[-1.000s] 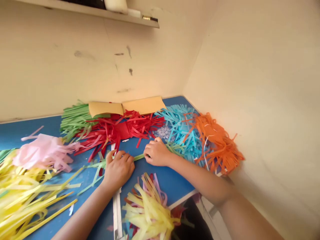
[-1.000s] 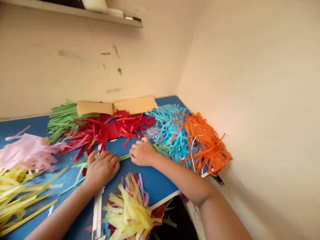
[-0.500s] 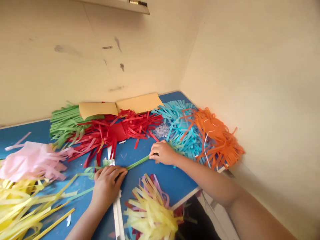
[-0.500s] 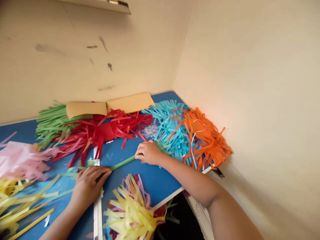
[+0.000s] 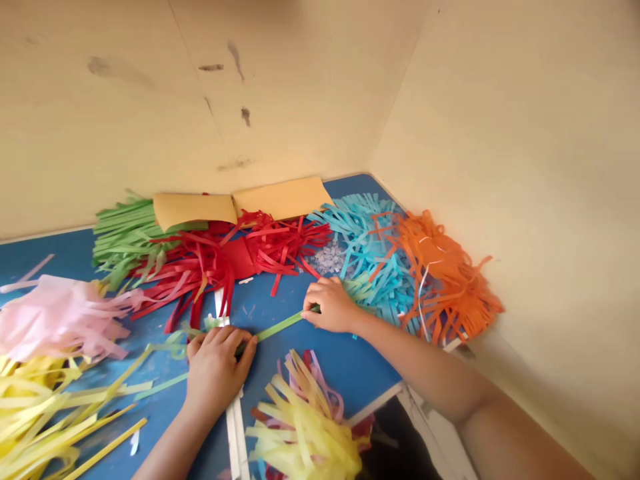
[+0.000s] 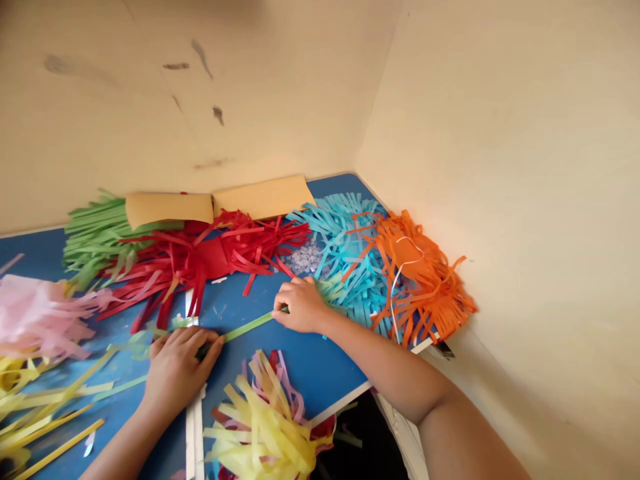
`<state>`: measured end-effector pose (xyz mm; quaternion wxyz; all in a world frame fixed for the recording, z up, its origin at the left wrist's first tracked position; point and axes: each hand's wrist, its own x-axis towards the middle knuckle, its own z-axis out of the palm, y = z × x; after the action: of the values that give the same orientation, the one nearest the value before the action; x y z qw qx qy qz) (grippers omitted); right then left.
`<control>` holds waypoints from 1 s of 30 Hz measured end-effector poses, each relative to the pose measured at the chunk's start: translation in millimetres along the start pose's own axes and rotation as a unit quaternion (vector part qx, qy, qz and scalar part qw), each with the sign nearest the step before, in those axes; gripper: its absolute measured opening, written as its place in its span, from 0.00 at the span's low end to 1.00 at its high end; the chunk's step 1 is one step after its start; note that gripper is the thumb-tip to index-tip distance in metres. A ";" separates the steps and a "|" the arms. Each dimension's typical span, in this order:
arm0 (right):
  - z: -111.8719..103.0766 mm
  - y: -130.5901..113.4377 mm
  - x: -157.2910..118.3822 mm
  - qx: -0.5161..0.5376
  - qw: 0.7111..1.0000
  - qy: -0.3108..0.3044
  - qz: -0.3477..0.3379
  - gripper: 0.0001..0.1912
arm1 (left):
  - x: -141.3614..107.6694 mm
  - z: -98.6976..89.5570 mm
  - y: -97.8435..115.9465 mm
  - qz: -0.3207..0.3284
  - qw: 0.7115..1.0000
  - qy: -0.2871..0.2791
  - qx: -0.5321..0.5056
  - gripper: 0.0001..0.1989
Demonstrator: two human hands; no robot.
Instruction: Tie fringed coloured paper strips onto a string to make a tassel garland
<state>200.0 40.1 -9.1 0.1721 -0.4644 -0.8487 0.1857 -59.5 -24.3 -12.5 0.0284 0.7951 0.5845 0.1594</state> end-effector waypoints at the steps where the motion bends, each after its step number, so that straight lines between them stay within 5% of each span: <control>1: -0.4 -1.4 0.5 -0.005 1.000 -0.005 0.004 0.08 | 1.5 0.3 0.4 -0.003 1.000 -0.005 0.010 0.16; 7: -6.2 -11.0 0.4 -0.061 0.998 0.000 0.019 0.05 | 7.1 -6.2 4.7 0.026 0.998 0.005 0.054 0.10; 12: -12.6 -13.5 -2.2 -0.161 0.962 0.007 -0.221 0.08 | 8.3 -16.9 10.9 0.205 0.968 0.043 0.136 0.18; 16: -4.8 -13.0 3.8 -0.219 0.929 0.023 -0.298 0.16 | 13.7 -12.6 16.6 0.221 0.966 0.075 0.115 0.11; 24: -3.8 -24.0 17.0 -0.170 0.968 -0.025 -0.184 0.08 | 23.4 -1.1 19.3 0.185 0.972 0.115 0.091 0.08; 30: 14.0 -45.3 13.0 -0.226 0.942 0.046 -0.244 0.11 | 18.7 3.7 16.6 0.166 0.975 0.122 0.089 0.10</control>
<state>154.0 26.4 1.7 0.1414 -0.2774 -0.9469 -0.0802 -38.1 -11.5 -8.1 -0.1405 0.8549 0.4554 0.2051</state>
